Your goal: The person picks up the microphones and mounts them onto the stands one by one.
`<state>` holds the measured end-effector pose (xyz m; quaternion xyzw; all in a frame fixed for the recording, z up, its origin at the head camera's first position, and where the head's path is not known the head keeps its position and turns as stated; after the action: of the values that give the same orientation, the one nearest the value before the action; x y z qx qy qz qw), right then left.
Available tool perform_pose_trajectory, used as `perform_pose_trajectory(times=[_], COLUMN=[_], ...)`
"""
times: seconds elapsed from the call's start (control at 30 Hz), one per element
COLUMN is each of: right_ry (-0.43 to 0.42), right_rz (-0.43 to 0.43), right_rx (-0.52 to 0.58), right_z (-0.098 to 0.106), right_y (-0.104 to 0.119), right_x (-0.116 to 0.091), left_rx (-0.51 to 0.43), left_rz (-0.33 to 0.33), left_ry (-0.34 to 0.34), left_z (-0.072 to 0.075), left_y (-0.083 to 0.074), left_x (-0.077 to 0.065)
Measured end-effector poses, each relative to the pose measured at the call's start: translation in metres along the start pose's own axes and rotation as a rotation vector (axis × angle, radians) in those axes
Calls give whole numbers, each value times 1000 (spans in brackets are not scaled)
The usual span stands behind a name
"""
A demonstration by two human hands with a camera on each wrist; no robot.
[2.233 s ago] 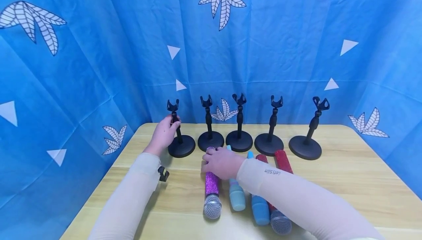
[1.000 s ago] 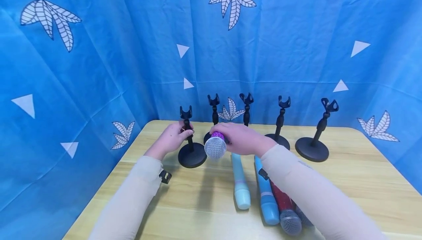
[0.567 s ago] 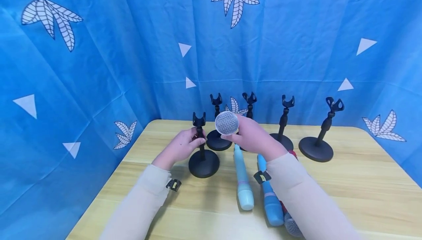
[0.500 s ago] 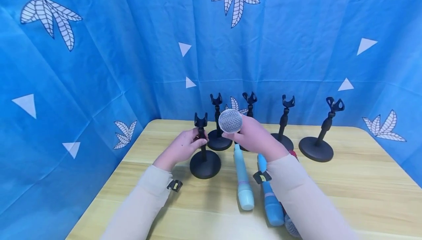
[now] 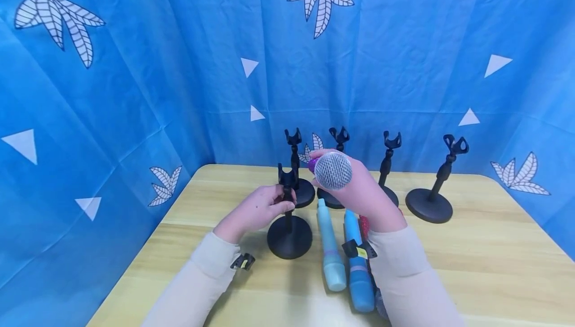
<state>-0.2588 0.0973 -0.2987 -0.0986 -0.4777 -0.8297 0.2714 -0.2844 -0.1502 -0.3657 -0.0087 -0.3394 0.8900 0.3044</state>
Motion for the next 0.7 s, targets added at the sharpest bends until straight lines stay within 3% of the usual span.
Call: perform_pose_trajectory(times=[0.33, 0.43, 0.6, 0.7], right_ry=[-76, -72, -51, -52], right_rz=[86, 120, 166, 237], right_rx=[80, 143, 141, 144], right_z=[-4, -10, -19, -24], right_y=[9, 11, 11, 10], right_x=[-4, -3, -2, -1], left_rx=[42, 18, 22, 31], left_rz=[-36, -48, -87, -98], left_ry=[16, 33, 51, 61], left_z=[-10, -12, -15, -16], left_y=[-14, -17, -20, -22], left_x=[-1, 0, -1, -2])
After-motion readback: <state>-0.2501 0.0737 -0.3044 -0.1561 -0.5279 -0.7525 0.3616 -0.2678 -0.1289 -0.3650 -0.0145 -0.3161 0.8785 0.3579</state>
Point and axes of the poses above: each hand's wrist, its own x-axis towards the middle knuckle, its own z-axis out of the back of the hand, y = z × x, the point moved 1 cm from there along x, towards the middle knuckle, and after that the axes turned 5 degrees about x, right-handed, at the moved point
